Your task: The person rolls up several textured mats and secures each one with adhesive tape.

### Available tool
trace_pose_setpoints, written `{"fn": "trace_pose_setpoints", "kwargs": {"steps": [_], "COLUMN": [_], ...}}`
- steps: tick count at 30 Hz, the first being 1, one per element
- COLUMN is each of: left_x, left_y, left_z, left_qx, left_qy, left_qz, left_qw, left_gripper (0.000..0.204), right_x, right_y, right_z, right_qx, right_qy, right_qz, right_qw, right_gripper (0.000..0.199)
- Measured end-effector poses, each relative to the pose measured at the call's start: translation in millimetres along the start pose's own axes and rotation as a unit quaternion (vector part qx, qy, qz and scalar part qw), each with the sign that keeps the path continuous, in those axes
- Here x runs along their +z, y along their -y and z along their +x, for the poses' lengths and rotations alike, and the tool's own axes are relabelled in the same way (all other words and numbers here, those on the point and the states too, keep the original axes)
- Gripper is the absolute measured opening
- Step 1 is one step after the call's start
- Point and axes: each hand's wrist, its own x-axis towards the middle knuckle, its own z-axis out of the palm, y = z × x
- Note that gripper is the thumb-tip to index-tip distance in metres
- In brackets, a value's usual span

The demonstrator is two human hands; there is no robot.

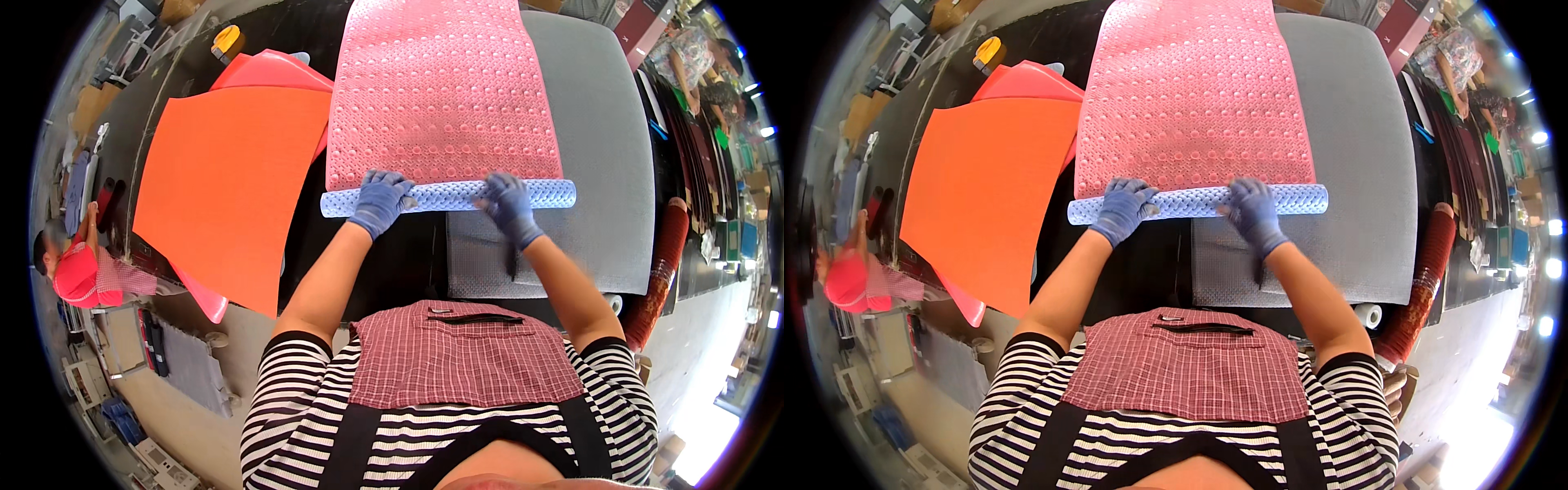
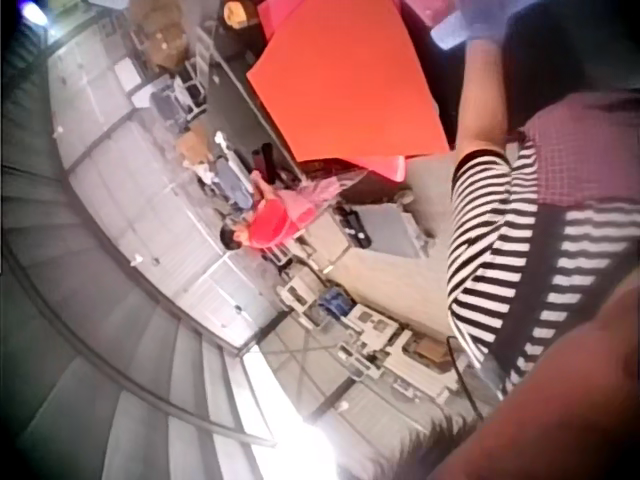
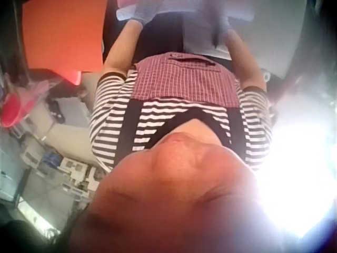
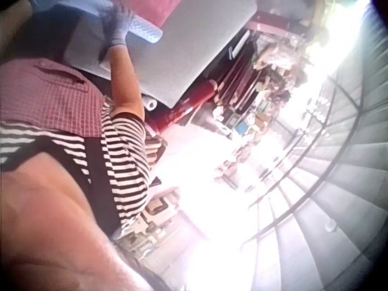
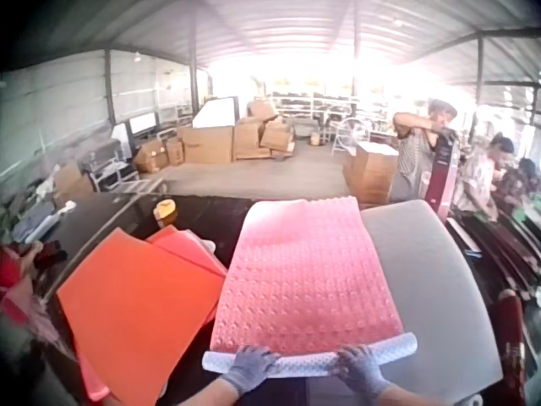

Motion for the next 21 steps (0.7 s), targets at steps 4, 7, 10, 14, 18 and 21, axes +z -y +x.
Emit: {"fn": "trace_pose_setpoints", "kwargs": {"steps": [4, 7, 10, 14, 18, 21], "left_x": [-4.3, 8.2, 16.6, 2.0, 37.8, 21.7], "left_y": [0.8, -22.4, -24.1, -17.3, 43.2, 23.1], "left_z": [15.9, 9.7, 16.2, 78.4, 87.8, 106.8], "left_qx": [0.008, -0.037, -0.023, -0.054, -0.036, -0.039], "left_qy": [0.002, -0.06, -0.177, -0.022, -0.079, -0.077], "left_qz": [-0.024, -0.017, 0.024, 0.072, 0.132, 0.017], "left_qw": [1.0, 0.997, 0.984, 0.996, 0.987, 0.996], "left_gripper": [0.043, 0.041, 0.04, 0.029, 0.017, 0.033], "right_x": [2.6, -11.0, -18.8, -13.1, 9.4, 1.2], "right_y": [-7.7, -17.0, -21.7, -26.0, 1.9, -27.2], "right_z": [18.1, 59.9, 84.9, 82.2, 67.8, 104.6], "right_qx": [-0.023, 0.032, 0.044, 0.063, -0.04, -0.006], "right_qy": [0.021, 0.13, 0.229, 0.07, 0.04, 0.066], "right_qz": [-0.083, -0.033, -0.017, -0.094, -0.126, -0.083], "right_qw": [0.996, 0.99, 0.972, 0.991, 0.99, 0.994], "right_gripper": [0.043, 0.045, 0.051, 0.052, 0.057, 0.045]}}
